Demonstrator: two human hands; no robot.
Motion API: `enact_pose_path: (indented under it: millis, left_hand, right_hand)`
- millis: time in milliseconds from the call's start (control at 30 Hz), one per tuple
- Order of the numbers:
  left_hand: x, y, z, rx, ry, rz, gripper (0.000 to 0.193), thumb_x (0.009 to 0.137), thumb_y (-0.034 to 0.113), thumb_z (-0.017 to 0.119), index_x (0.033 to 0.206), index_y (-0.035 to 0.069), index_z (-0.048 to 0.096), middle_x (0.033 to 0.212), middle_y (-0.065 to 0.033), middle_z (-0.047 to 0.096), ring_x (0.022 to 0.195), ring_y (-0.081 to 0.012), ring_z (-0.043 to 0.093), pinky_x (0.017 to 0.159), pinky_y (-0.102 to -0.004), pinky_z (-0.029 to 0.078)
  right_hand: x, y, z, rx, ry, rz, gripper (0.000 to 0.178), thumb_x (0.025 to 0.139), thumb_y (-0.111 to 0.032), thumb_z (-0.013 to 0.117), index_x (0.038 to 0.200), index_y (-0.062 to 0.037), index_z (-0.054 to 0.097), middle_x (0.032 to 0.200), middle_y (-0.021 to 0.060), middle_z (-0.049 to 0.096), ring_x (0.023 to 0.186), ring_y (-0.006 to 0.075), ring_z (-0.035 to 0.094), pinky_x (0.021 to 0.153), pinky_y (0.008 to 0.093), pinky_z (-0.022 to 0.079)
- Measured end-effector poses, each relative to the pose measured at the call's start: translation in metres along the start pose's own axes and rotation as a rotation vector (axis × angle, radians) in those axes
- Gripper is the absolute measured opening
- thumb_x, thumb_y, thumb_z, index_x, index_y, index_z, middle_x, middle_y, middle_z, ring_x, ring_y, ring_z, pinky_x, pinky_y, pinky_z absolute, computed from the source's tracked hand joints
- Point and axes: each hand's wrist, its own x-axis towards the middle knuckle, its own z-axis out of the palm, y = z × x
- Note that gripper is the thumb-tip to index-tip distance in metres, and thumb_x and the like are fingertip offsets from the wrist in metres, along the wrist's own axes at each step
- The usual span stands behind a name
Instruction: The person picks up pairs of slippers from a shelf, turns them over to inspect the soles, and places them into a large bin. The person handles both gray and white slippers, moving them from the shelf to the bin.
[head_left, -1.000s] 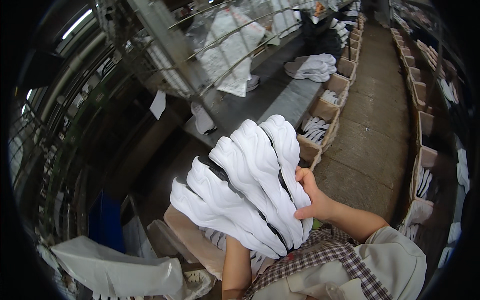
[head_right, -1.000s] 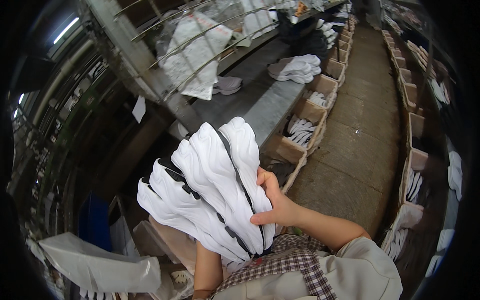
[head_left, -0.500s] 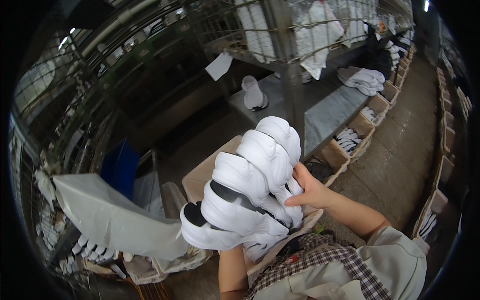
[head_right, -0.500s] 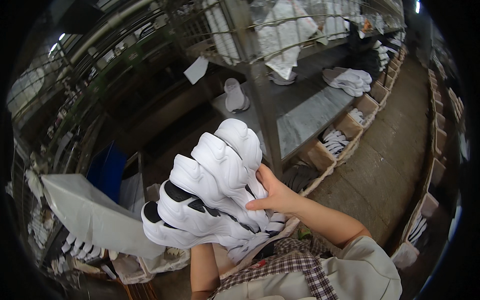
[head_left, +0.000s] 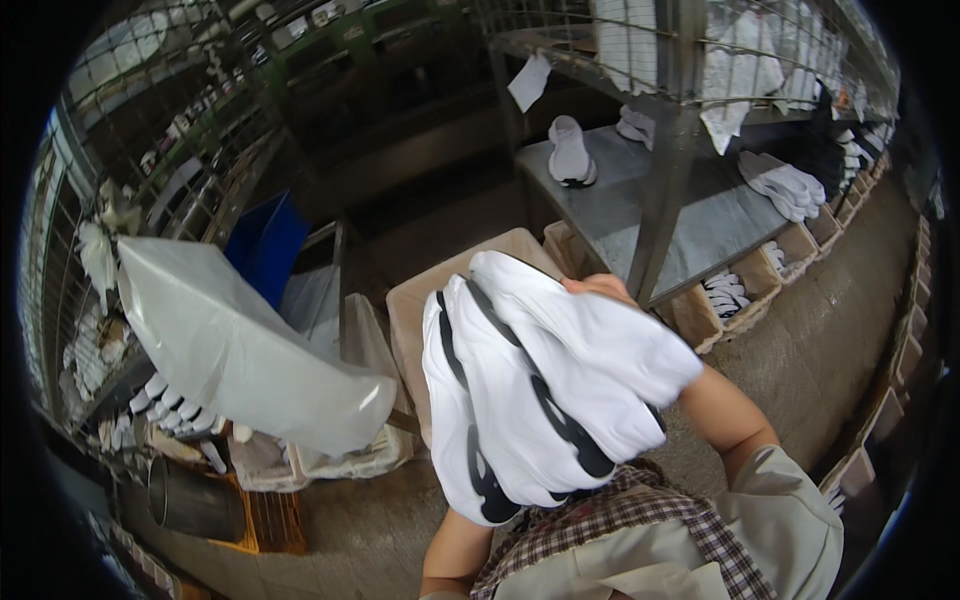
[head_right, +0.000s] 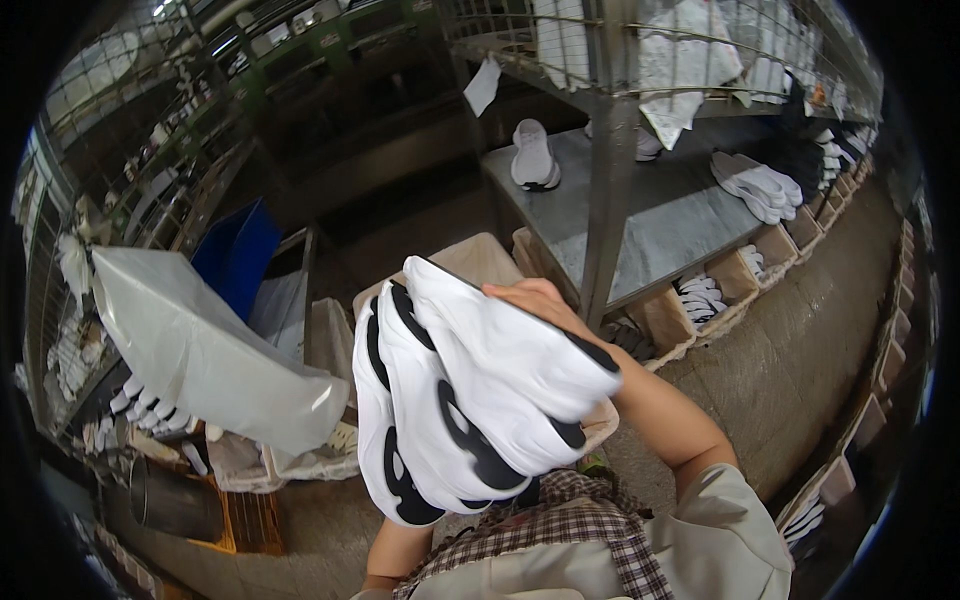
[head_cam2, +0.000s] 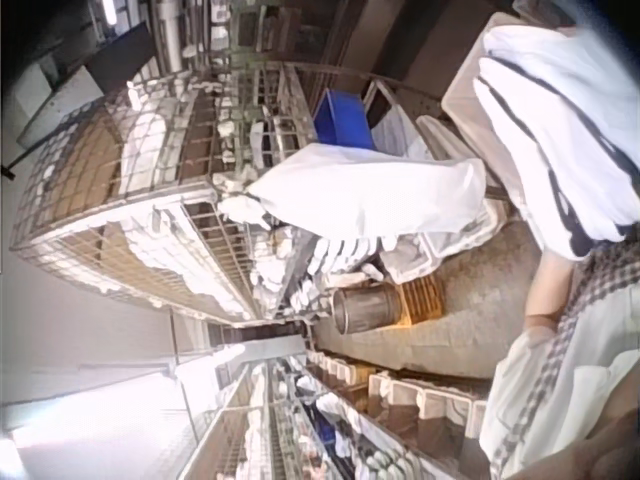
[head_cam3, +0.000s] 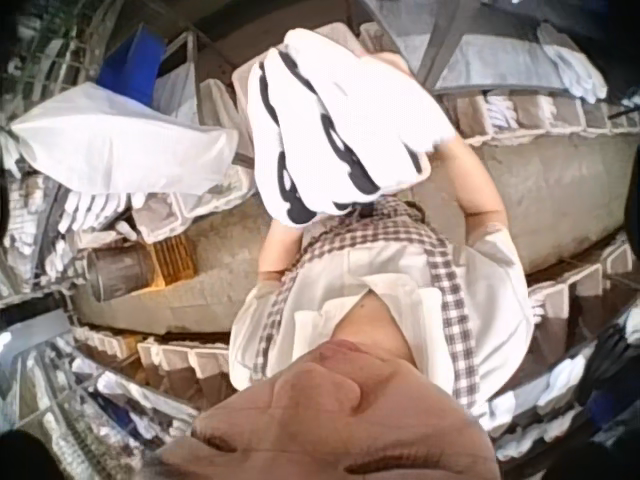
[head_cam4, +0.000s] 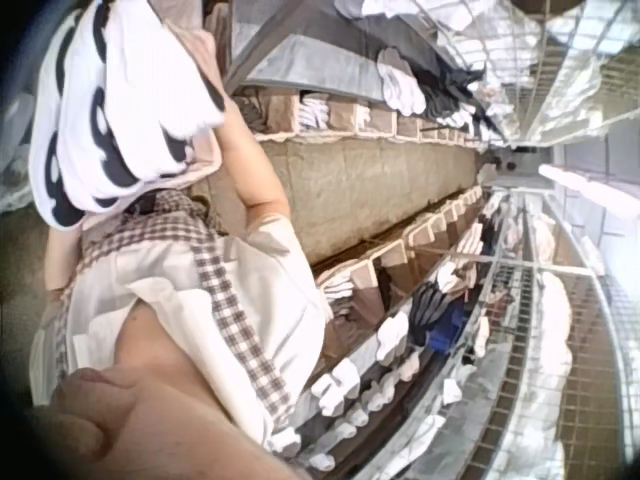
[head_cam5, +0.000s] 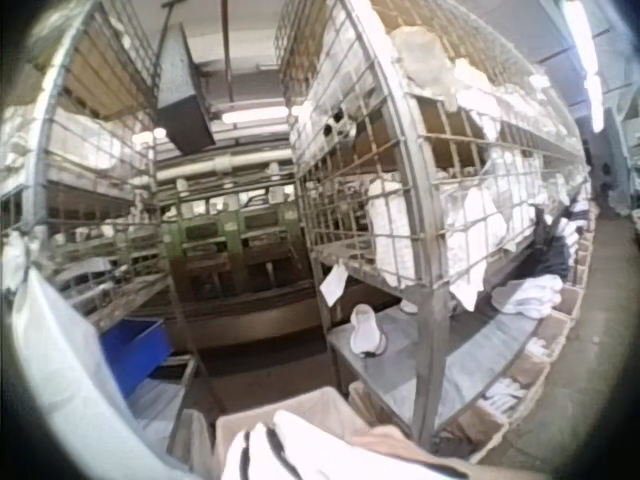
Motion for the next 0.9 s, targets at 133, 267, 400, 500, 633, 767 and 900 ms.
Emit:
enact_pose_path:
  millis: [133,267,400,500,633,767,900]
  left_hand:
    - [0.026,-0.004,0.007,0.001,-0.006,-0.021,0.067,0.093,0.044,0.044,0.143,0.004,0.025,0.121,-0.0091,0.048,0.111,-0.0220,0.049,0.098,-0.0510,0.037]
    - [0.043,-0.001,0.008,-0.001,-0.016,-0.031,0.067,0.093,0.045,0.044,0.143,0.004,0.025,0.120,-0.0090,0.048,0.110,-0.0217,0.050,0.097,-0.0512,0.037]
    - [0.040,0.001,-0.005,-0.004,-0.023,-0.061,0.068,0.093,0.045,0.044,0.143,0.004,0.025,0.119,-0.0088,0.048,0.109,-0.0214,0.050,0.097,-0.0513,0.038]
    - [0.030,-0.002,-0.017,-0.008,-0.022,-0.092,0.068,0.093,0.046,0.044,0.143,0.004,0.025,0.118,-0.0087,0.049,0.109,-0.0212,0.050,0.097,-0.0515,0.038]
    - [0.002,-0.014,-0.027,-0.066,-0.007,-0.139,0.069,0.093,0.046,0.044,0.143,0.004,0.025,0.118,-0.0085,0.049,0.108,-0.0210,0.051,0.096,-0.0517,0.038]
    - [-0.008,-0.019,-0.033,-0.140,0.001,-0.153,0.069,0.093,0.047,0.044,0.143,0.004,0.024,0.117,-0.0084,0.049,0.108,-0.0207,0.051,0.096,-0.0519,0.038]
    - [0.004,-0.018,-0.039,-0.212,-0.006,-0.133,0.070,0.093,0.047,0.043,0.143,0.004,0.024,0.116,-0.0082,0.049,0.107,-0.0204,0.051,0.096,-0.0520,0.038]
  right_hand:
    - [-0.014,0.000,-0.005,0.035,-0.173,0.005,0.043,0.080,0.001,0.062,0.121,-0.0072,0.061,0.133,0.0133,0.052,0.109,0.0225,0.054,0.094,0.0306,0.041]
    - [-0.034,0.012,-0.021,0.479,-0.205,0.458,0.028,0.089,0.000,0.050,0.113,-0.0013,0.065,0.135,0.0123,0.050,0.111,0.0218,0.055,0.094,0.0297,0.042]
    - [-0.036,0.015,-0.022,0.581,-0.265,0.641,0.056,0.091,-0.028,0.057,0.133,0.0040,0.041,0.143,0.0185,0.036,0.127,0.0244,0.041,0.103,0.0346,0.034]
    - [-0.039,0.009,-0.009,0.141,-0.466,0.531,0.085,0.084,-0.034,0.065,0.145,0.0003,0.017,0.144,0.0209,0.028,0.133,0.0289,0.030,0.107,0.0365,0.027]
    - [-0.035,0.022,-0.004,0.738,-0.282,0.716,0.089,0.070,-0.015,0.063,0.145,0.0017,0.016,0.142,0.0231,0.033,0.128,0.0288,0.040,0.102,0.0387,0.039]
    - [-0.033,0.049,-0.012,1.220,-0.101,0.889,0.087,0.065,-0.008,0.056,0.144,0.0012,0.019,0.137,0.0235,0.039,0.116,0.0296,0.052,0.093,0.0378,0.050]
    - [-0.057,0.071,0.020,1.087,-0.223,0.894,0.083,0.063,-0.010,0.054,0.141,0.0005,0.029,0.137,0.0182,0.042,0.126,0.0244,0.042,0.107,0.0327,0.032]
